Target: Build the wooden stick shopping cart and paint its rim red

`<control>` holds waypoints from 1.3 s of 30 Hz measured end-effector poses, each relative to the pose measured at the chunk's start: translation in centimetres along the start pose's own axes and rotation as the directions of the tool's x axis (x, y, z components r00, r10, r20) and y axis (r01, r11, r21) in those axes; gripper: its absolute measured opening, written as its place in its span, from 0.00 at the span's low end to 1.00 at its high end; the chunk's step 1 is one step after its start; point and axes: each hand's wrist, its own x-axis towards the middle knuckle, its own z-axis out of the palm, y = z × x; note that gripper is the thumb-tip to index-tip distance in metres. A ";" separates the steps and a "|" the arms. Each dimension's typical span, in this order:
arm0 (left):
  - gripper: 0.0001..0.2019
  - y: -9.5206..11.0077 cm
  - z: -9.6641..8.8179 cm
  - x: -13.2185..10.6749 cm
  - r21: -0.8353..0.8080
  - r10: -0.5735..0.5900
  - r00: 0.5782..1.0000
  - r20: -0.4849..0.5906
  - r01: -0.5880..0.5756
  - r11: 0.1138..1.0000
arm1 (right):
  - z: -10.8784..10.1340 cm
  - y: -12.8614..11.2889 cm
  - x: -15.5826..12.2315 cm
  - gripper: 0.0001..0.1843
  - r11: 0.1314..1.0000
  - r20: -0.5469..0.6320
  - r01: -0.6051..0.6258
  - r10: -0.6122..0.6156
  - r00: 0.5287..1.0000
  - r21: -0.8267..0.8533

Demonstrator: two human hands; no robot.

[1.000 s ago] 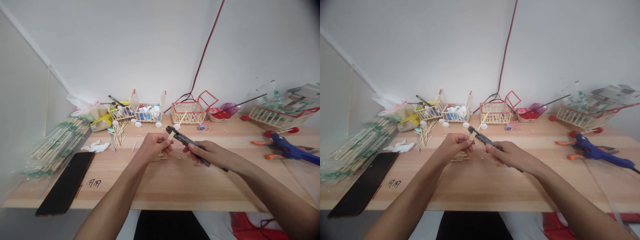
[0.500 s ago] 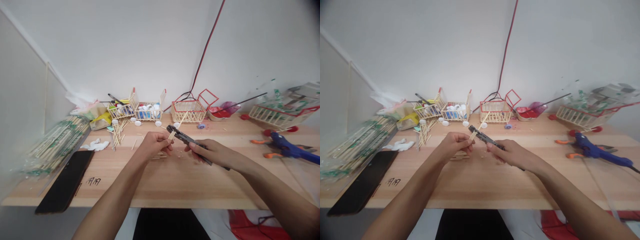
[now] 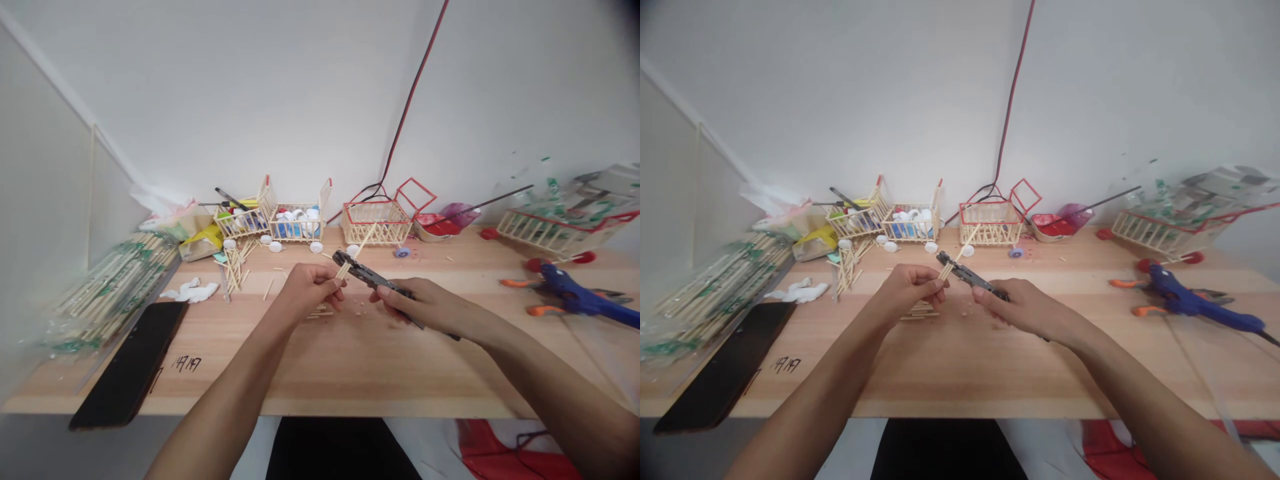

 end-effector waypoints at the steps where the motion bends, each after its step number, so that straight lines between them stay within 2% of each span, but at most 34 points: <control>1: 0.06 0.1 0.0 0.0 0.009 -0.002 1.000 -0.006 0.002 1.000 | 0.0 0.0 0.0 0.29 1.000 0.004 -0.001 0.001 1.000 0.006; 9: 0.06 0.6 0.3 -0.3 0.080 -0.025 0.999 -0.025 0.027 0.996 | -0.1 -0.4 0.0 0.33 0.998 0.049 -0.030 0.033 0.998 -0.054; 18: 0.08 0.8 0.5 -0.3 0.111 -0.056 0.998 -0.031 0.059 0.992 | 0.0 -0.6 -0.2 0.29 0.992 0.001 -0.031 0.032 1.000 -0.120; 24: 0.08 0.1 0.6 0.0 0.151 -0.080 0.995 -0.056 0.087 0.985 | 0.5 -0.1 0.0 0.29 0.988 -0.024 -0.048 0.045 0.999 -0.144; 31: 0.10 -0.8 0.6 0.5 0.196 -0.094 0.992 -0.087 0.110 0.974 | 1.3 -0.4 0.4 0.33 0.970 -0.073 -0.056 0.039 0.997 -0.238; 36: 0.11 -0.8 0.6 0.5 0.214 -0.102 0.992 -0.072 0.115 0.970 | 1.9 0.0 0.5 0.33 0.953 -0.096 -0.019 -0.011 0.995 -0.302; 39: 0.11 -0.7 0.7 0.3 0.227 -0.112 0.992 -0.067 0.124 0.966 | 2.2 0.0 0.5 0.34 0.955 -0.092 -0.027 -0.001 0.996 -0.296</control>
